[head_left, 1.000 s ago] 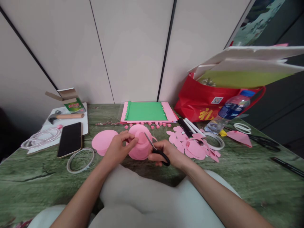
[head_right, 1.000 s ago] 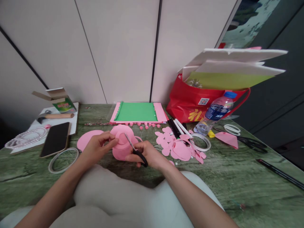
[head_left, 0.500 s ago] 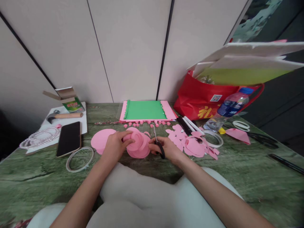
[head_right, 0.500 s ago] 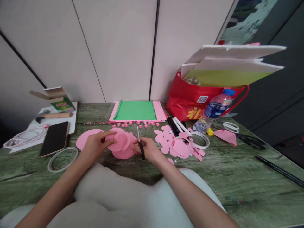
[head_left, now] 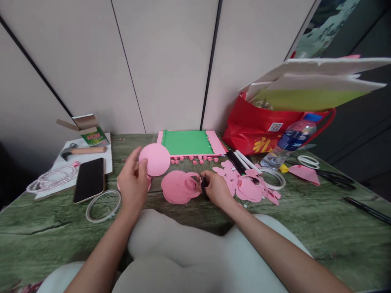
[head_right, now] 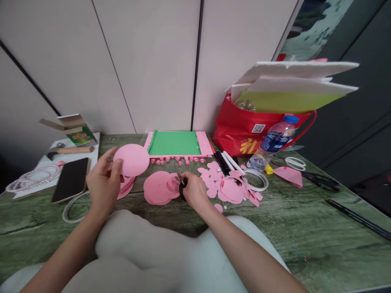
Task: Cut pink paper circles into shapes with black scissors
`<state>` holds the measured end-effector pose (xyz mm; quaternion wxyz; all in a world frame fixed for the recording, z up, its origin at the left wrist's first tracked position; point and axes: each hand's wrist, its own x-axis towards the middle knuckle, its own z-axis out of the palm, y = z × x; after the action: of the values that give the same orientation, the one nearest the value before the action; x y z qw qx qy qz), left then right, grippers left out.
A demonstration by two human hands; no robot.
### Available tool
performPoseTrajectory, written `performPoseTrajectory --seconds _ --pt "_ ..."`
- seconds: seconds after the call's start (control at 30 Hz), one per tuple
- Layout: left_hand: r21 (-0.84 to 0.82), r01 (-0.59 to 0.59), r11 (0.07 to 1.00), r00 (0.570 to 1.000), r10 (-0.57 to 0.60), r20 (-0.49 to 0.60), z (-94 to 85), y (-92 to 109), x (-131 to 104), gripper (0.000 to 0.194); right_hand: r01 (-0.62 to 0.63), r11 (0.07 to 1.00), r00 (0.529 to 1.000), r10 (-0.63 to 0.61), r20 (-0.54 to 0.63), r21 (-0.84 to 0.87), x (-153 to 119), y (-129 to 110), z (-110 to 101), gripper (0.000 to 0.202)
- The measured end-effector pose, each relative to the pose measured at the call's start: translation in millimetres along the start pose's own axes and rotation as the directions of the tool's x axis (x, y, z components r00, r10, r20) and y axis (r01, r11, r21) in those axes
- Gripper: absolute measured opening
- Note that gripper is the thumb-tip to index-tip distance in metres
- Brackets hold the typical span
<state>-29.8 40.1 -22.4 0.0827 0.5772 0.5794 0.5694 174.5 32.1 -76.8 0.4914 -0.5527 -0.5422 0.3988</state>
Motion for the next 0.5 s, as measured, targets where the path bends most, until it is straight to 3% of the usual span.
performPoseTrajectory --seconds 0.1,0.2,0.27,0.33,0.5 --pt "-0.163 0.118 0.980 0.993 -0.118 0.009 -0.5 -2 3 0.053 0.100 0.995 0.995 -0.100 -0.017 0.007 -3 -13 1 0.021" --pt "-0.313 0.242 0.918 0.970 -0.225 0.090 2.9 -8 3 0.048 0.265 0.954 0.963 -0.253 -0.096 0.141 -4 -23 5 0.028" --pt "-0.392 0.325 0.860 0.945 -0.307 0.111 5.0 -10 3 0.042 0.234 0.966 0.967 -0.220 -0.129 0.106 -1 -20 8 0.031" --pt "-0.444 0.386 0.809 0.920 -0.372 0.123 6.4 -10 3 0.036 0.131 0.991 0.990 -0.132 -0.046 -0.016 2 -12 10 0.033" --pt "-0.434 0.530 0.728 0.844 -0.503 0.187 8.5 -9 4 0.016 0.085 0.978 0.996 -0.078 0.047 -0.192 6 4 10 0.024"
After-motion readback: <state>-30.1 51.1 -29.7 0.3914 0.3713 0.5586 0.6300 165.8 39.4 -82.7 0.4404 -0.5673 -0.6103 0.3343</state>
